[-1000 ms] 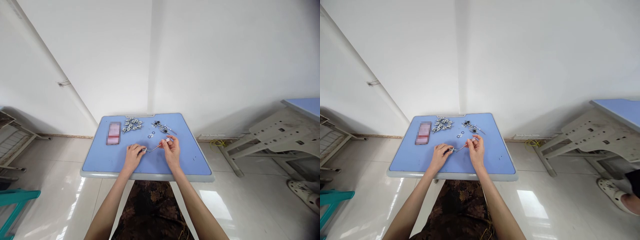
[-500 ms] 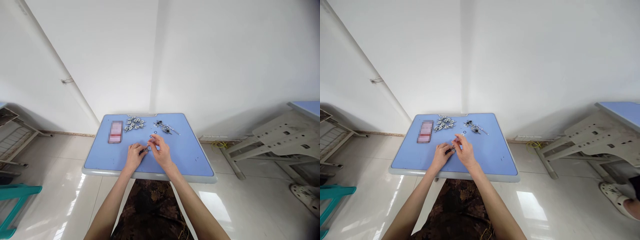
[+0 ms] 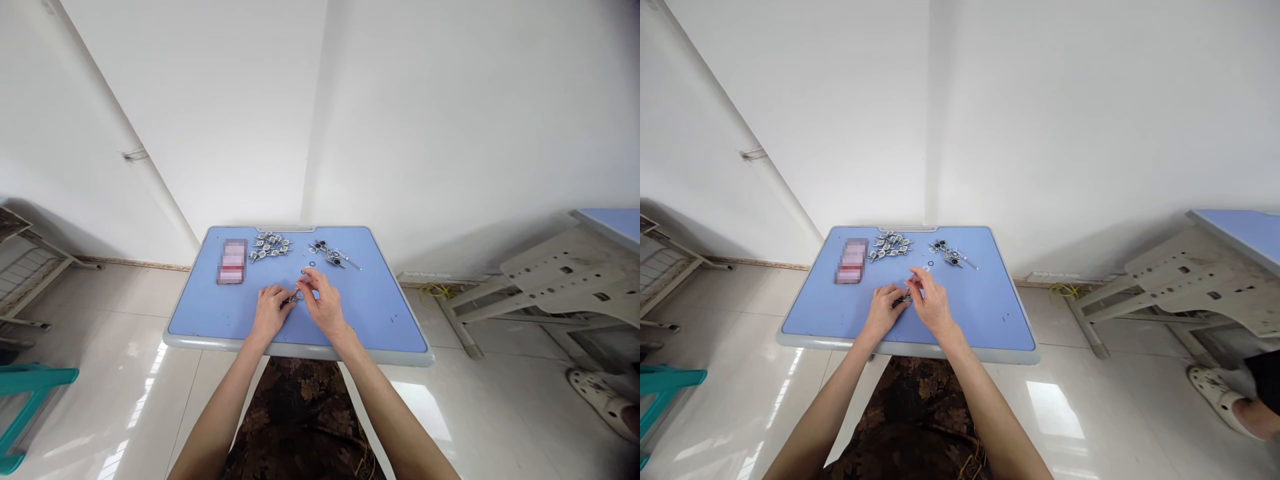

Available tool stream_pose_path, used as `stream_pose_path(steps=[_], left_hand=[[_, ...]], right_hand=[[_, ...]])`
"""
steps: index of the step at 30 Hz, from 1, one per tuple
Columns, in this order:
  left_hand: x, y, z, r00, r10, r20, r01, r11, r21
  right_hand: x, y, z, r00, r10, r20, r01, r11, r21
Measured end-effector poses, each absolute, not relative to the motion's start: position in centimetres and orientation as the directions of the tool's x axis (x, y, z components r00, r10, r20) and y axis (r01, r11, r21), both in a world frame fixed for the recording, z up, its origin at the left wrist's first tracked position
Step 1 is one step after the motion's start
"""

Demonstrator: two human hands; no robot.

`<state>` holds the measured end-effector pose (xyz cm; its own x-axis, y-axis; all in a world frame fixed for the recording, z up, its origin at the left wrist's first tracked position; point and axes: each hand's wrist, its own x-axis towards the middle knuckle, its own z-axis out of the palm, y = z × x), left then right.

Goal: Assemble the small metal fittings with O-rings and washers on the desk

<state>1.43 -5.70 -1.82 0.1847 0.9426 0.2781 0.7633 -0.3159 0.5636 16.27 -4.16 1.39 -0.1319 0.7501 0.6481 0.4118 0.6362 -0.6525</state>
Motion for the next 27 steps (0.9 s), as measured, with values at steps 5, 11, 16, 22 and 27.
stream_pose_path(steps=[5, 11, 16, 22, 27], left_hand=[[1.5, -5.8, -1.7, 0.181, 0.941, 0.287, 0.764, -0.318, 0.562], [1.5, -5.8, -1.7, 0.181, 0.936, 0.301, 0.755, -0.329, 0.568], [1.5, -5.7, -1.8, 0.185, 0.939, 0.289, 0.771, -0.321, 0.550], [1.5, -5.8, -1.6, 0.175, 0.939, 0.297, 0.775, -0.317, 0.547], [1.6, -5.7, -1.6, 0.180, 0.941, 0.285, 0.781, -0.313, 0.540]], right_hand=[[16.3, -4.4, 2.7, -0.249, 0.745, 0.619, 0.443, 0.656, -0.611], [15.8, -4.4, 3.8, -0.293, 0.763, 0.576, 0.489, 0.637, -0.596], [15.6, -4.5, 4.2, -0.300, 0.784, 0.544, 0.571, 0.604, -0.556], [16.0, -4.0, 5.5, -0.388, 0.784, 0.484, 0.488, 0.620, -0.614], [16.0, -3.8, 5.6, -0.445, 0.772, 0.455, 0.473, 0.633, -0.613]])
